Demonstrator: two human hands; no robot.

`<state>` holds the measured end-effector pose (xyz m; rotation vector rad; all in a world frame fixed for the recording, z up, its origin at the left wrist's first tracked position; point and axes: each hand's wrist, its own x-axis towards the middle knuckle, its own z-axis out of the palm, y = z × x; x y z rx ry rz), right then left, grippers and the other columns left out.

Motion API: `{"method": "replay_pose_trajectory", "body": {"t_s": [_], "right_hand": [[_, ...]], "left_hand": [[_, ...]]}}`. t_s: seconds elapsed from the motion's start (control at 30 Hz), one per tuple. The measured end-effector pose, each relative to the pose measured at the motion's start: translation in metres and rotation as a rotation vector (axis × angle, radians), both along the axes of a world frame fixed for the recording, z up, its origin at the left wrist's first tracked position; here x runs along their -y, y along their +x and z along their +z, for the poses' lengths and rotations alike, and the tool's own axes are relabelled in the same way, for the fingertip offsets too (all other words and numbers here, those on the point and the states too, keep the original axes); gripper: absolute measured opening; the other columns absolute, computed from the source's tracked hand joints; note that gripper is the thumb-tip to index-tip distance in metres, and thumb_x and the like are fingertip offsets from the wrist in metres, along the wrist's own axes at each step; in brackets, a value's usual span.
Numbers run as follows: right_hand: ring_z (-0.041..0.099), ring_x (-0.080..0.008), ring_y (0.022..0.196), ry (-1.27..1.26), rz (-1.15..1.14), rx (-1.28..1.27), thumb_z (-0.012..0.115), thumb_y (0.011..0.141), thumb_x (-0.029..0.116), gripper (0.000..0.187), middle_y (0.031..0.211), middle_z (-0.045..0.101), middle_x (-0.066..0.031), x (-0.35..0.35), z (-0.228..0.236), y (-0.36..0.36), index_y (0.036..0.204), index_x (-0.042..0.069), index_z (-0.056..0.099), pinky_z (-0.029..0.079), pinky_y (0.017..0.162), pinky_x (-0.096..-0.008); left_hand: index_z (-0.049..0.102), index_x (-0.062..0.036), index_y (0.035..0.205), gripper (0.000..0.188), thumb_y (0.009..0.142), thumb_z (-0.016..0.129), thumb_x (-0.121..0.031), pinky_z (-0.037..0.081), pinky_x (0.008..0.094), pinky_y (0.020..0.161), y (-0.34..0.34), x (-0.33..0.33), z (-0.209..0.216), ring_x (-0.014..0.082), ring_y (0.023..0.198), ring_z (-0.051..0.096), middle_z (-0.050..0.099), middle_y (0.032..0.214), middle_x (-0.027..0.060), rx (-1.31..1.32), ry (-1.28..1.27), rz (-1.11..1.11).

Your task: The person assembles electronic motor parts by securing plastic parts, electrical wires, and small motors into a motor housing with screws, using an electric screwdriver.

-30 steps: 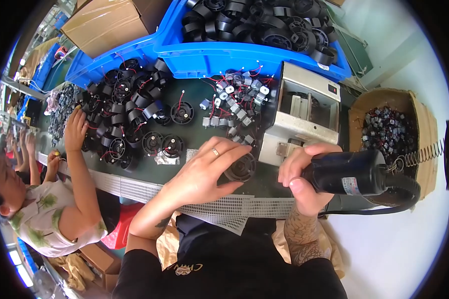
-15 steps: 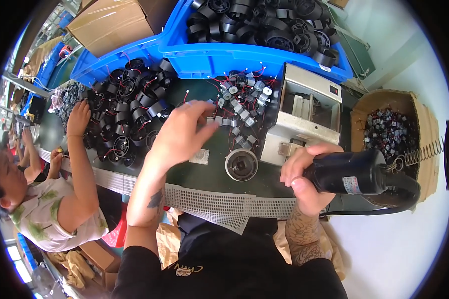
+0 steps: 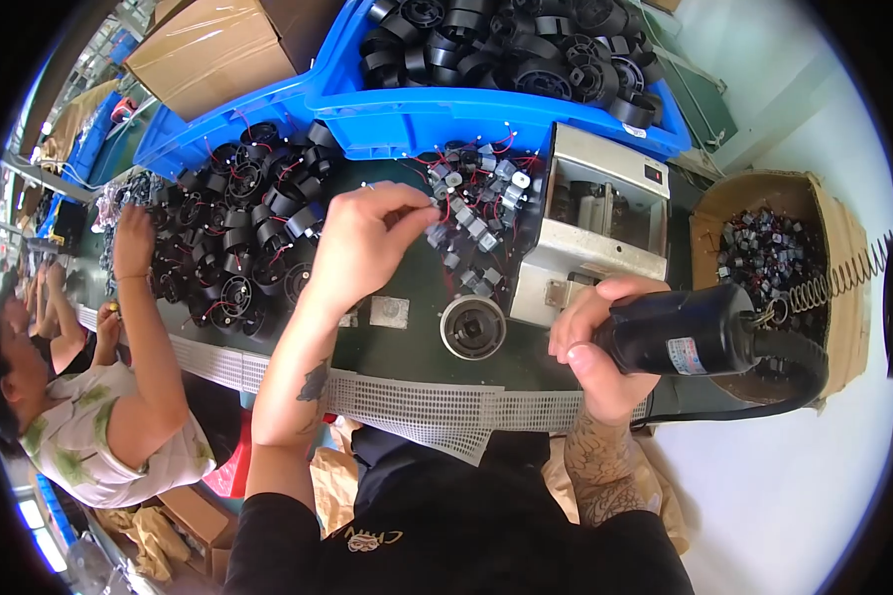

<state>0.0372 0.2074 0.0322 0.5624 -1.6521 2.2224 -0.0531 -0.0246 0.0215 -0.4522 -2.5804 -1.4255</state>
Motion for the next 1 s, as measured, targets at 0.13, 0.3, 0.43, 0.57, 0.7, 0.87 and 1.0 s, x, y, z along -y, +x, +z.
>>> {"method": "replay_pose_trajectory", "body": {"t_s": [0.13, 0.3, 0.43, 0.57, 0.7, 0.87, 1.0], "right_hand": [[0.048, -0.0166, 0.054, 0.015, -0.006, 0.01, 0.066, 0.075, 0.001, 0.049, 0.065, 0.048, -0.0066, -0.001, 0.001, -0.001, 0.117, -0.003, 0.041, 0.046, 0.048, -0.0306], [0.048, -0.0163, 0.054, -0.018, -0.014, 0.027, 0.066, 0.075, 0.002, 0.049, 0.064, 0.048, -0.0063, 0.003, 0.001, -0.002, 0.117, -0.003, 0.041, 0.045, 0.047, -0.0303], [0.048, -0.0163, 0.054, -0.014, -0.024, 0.02, 0.066, 0.075, 0.002, 0.049, 0.064, 0.048, -0.0064, 0.003, 0.0, -0.001, 0.117, -0.003, 0.041, 0.045, 0.047, -0.0303], [0.048, -0.0164, 0.054, -0.017, -0.022, 0.021, 0.067, 0.075, 0.003, 0.049, 0.065, 0.048, -0.0067, 0.001, 0.0, -0.002, 0.116, -0.003, 0.041, 0.045, 0.048, -0.0304], [0.048, -0.0165, 0.054, -0.008, -0.002, 0.021, 0.067, 0.075, 0.003, 0.049, 0.065, 0.048, -0.0066, 0.003, 0.0, -0.002, 0.117, -0.003, 0.041, 0.045, 0.048, -0.0307], [0.049, -0.0165, 0.054, -0.004, -0.003, 0.019, 0.068, 0.075, 0.003, 0.049, 0.065, 0.048, -0.0063, 0.001, 0.0, -0.003, 0.117, -0.003, 0.042, 0.046, 0.048, -0.0308], [0.049, -0.0164, 0.054, -0.019, -0.027, 0.025, 0.068, 0.075, 0.003, 0.049, 0.065, 0.049, -0.0061, 0.0, 0.0, -0.001, 0.117, -0.003, 0.042, 0.046, 0.048, -0.0306]], "left_hand": [[0.067, 0.0008, 0.095, 0.012, 0.083, 0.068, -0.001, 0.046, 0.0276, 0.057, 0.008, -0.003, 0.02, 0.0176, 0.063, 0.06, 0.064, 0.079, 0.0085, 0.074, 0.112, -0.022], [0.062, 0.0, 0.101, 0.016, 0.085, 0.064, -0.002, 0.048, 0.0293, 0.063, 0.0, 0.003, 0.005, 0.0181, 0.069, 0.06, 0.064, 0.083, 0.0099, -0.038, -0.025, -0.067], [0.062, -0.0004, 0.107, 0.025, 0.083, 0.066, -0.004, 0.047, 0.0279, 0.062, 0.001, 0.014, -0.004, 0.0145, 0.068, 0.059, 0.066, 0.087, 0.0094, 0.059, 0.095, 0.046], [0.063, -0.003, 0.104, 0.028, 0.077, 0.068, -0.001, 0.047, 0.0297, 0.061, 0.012, 0.024, 0.017, 0.0181, 0.07, 0.06, 0.06, 0.08, 0.0087, 0.118, -0.258, -0.123], [0.063, -0.0069, 0.097, 0.025, 0.073, 0.07, -0.006, 0.051, 0.0418, 0.072, 0.026, 0.01, -0.012, 0.0296, 0.085, 0.06, 0.055, 0.095, 0.0112, -0.137, -0.581, -0.229], [0.064, -0.0058, 0.084, 0.015, 0.072, 0.073, -0.01, 0.051, 0.0401, 0.07, 0.019, 0.002, -0.021, 0.0278, 0.084, 0.06, 0.055, 0.09, 0.0097, -0.227, -0.605, -0.353], [0.065, -0.0031, 0.085, 0.012, 0.075, 0.073, -0.002, 0.048, 0.0346, 0.063, 0.01, 0.006, -0.004, 0.0234, 0.071, 0.06, 0.057, 0.082, 0.0082, -0.123, -0.2, -0.328]]}}
